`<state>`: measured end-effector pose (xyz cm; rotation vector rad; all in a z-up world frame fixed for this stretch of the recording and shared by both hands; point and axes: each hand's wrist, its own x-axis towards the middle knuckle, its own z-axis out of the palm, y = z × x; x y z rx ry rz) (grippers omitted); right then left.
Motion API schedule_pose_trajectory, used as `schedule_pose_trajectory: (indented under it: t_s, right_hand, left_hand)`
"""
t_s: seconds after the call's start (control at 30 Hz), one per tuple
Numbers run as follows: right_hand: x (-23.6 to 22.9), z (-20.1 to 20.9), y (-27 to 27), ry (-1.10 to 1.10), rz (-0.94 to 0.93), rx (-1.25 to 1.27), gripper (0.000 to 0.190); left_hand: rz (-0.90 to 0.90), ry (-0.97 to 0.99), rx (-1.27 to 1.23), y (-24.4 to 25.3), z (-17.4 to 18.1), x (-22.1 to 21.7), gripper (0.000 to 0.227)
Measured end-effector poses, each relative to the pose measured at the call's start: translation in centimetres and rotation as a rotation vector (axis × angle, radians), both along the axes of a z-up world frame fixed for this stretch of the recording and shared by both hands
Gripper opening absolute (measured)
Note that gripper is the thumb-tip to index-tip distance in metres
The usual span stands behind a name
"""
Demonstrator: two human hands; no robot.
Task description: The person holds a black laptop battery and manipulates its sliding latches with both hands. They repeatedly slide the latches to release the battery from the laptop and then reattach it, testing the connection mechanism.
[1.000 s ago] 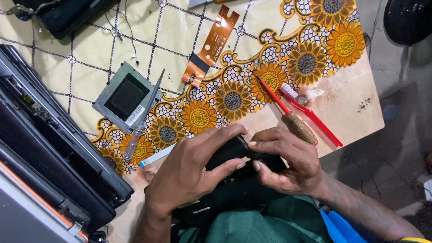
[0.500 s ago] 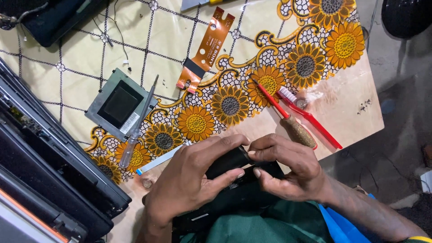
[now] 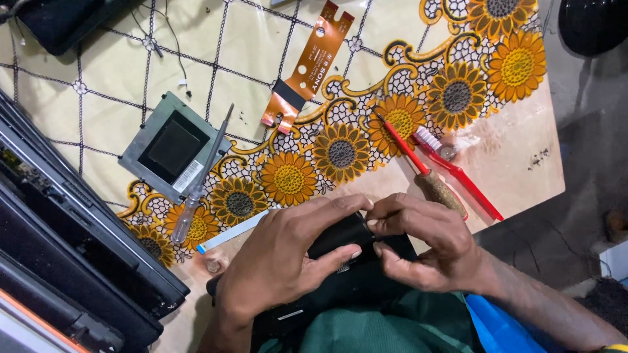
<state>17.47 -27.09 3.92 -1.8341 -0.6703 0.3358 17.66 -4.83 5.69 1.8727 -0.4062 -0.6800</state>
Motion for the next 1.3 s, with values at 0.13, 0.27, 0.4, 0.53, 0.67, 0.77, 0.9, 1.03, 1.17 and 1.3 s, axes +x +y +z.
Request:
schedule_pose_trajectory:
  t_s: [0.13,0.27,0.4,0.53,0.67,0.77,0.9,1.03,1.17,1.3]
  right_hand:
    - [0.2,0.2,0.1,0.124,-0.051,0.026,0.018]
    - [-0.1,0.3,0.3,0.151,-0.097,0.025,0.023]
    - [-0.2,0.2,0.1,0.134,-0.086,0.026,0.025]
    - [0.2,0.4,0.1,0.165,-0.046,0.066,0.026]
    - [0.6,0.1,0.0,0.200,-0.012,0.103,0.026]
    - [1.2,0.3,-0.2,0.248,0.024,0.106,0.025]
    - [1.4,0.1,-0.3,0.246,0.052,0.136,0.025]
    - [1.5,0.0,-0.2,0.257,0.009,0.157,0.024]
    - [1.4,-0.3,-0.6,0.291,-0.002,0.159,0.026]
    - [1.5,-0.4,-0.5,0.300,-0.043,0.194,0.028]
  left_hand:
    - [0.008,0.021,-0.026,0.3,-0.1,0.1,0.047]
    - [0.007,0.015,-0.048,0.4,-0.4,0.1,0.048]
    - [0.015,0.021,-0.059,0.5,-0.5,0.4,0.046]
    - [-0.002,0.063,-0.066,0.6,-0.5,0.6,0.048]
    - [0.002,0.081,-0.058,0.5,-0.7,0.9,0.048]
    - [-0.009,0.102,-0.046,0.5,-1.0,1.0,0.048]
    - [-0.023,0.107,-0.085,0.6,-1.0,1.4,0.046]
    - [-0.035,0.151,-0.073,0.7,-1.1,1.3,0.045]
    - [-0.092,0.181,-0.037,0.9,-2.1,0.9,0.045]
    - [-0.125,0.271,0.037,1.1,-1.9,0.9,0.043]
